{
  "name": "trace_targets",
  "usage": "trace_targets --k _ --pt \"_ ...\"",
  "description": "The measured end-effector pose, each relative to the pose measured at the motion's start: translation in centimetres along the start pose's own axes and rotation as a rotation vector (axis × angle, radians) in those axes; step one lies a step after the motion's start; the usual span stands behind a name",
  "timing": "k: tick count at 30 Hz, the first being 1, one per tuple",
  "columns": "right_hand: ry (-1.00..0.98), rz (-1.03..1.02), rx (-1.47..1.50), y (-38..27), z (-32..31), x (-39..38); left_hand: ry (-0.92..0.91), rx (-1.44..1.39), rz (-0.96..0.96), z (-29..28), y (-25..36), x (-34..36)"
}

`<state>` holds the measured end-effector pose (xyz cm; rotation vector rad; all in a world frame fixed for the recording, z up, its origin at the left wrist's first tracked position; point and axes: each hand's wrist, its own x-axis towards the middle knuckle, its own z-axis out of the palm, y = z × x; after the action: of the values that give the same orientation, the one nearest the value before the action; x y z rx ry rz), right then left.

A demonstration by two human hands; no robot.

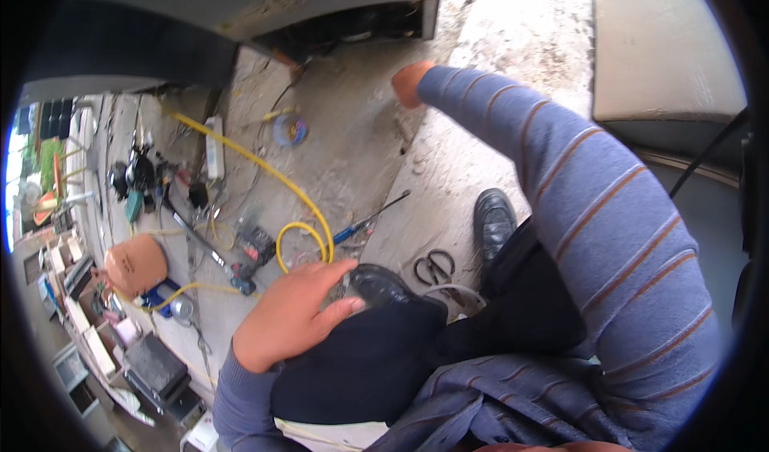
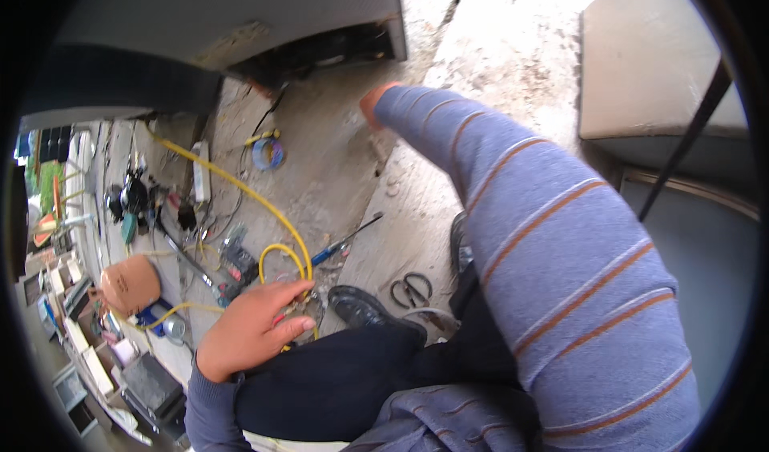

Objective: The person is sitting on the floor and working on the underside of a large appliance. They use a screwdriver to manipulate internal components and adjust connections. The person also handles a yellow hose and other tools scattered around the workspace.

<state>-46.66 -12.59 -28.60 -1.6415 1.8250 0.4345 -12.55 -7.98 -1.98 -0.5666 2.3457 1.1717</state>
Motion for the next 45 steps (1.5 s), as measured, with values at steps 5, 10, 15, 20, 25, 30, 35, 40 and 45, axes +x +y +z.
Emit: trace_targets --k 5,10,15,20,25,30,35,40,45 --pt "0.02 -0.055 -0.054 -0.5 0.3 0.1 -0.009 -0.024 -0.007 0.0 -0.7 -0.5" --pt "-0.007 -0.065 -0.079 -1.3 0.1 0.5 -0.028 -0.047 -0.044 -0.1 -0.8 -0.8" --pt "-0.02 -0.051 -0.076 -0.4 0.7 1.0 -0.027 -0.05 -0.038 -0.1 -0.8 -0.4" --pt "-0.01 -0.042 -0.064 -0.4 0.5 0.7 -0.013 -0.059 -0.014 0.0 -0.9 -0.2" --pt "-0.025 -0.028 -0.057 -0.2 0.6 0.9 -0.037 -0.074 -0.042 -0.3 -0.5 0.0" --pt "-0.052 -0.034 -0.064 -0.3 0.5 1.0 -0.018 -0.044 -0.017 -0.1 -0.6 0.1" --pt "-0.047 -0.026 -0.06 0.0 0.6 0.9 -0.031 -0.053 -0.026 -0.2 -0.4 0.3" --pt "0.011 -0.035 -0.035 0.2 0.8 0.7 -0.019 -0.038 -0.017 -0.1 -0.2 0.4" --pt "-0.005 -0.096 -0.045 -0.5 0.7 1.0 -0.02 -0.037 -0.031 -0.1 0.0 0.1"
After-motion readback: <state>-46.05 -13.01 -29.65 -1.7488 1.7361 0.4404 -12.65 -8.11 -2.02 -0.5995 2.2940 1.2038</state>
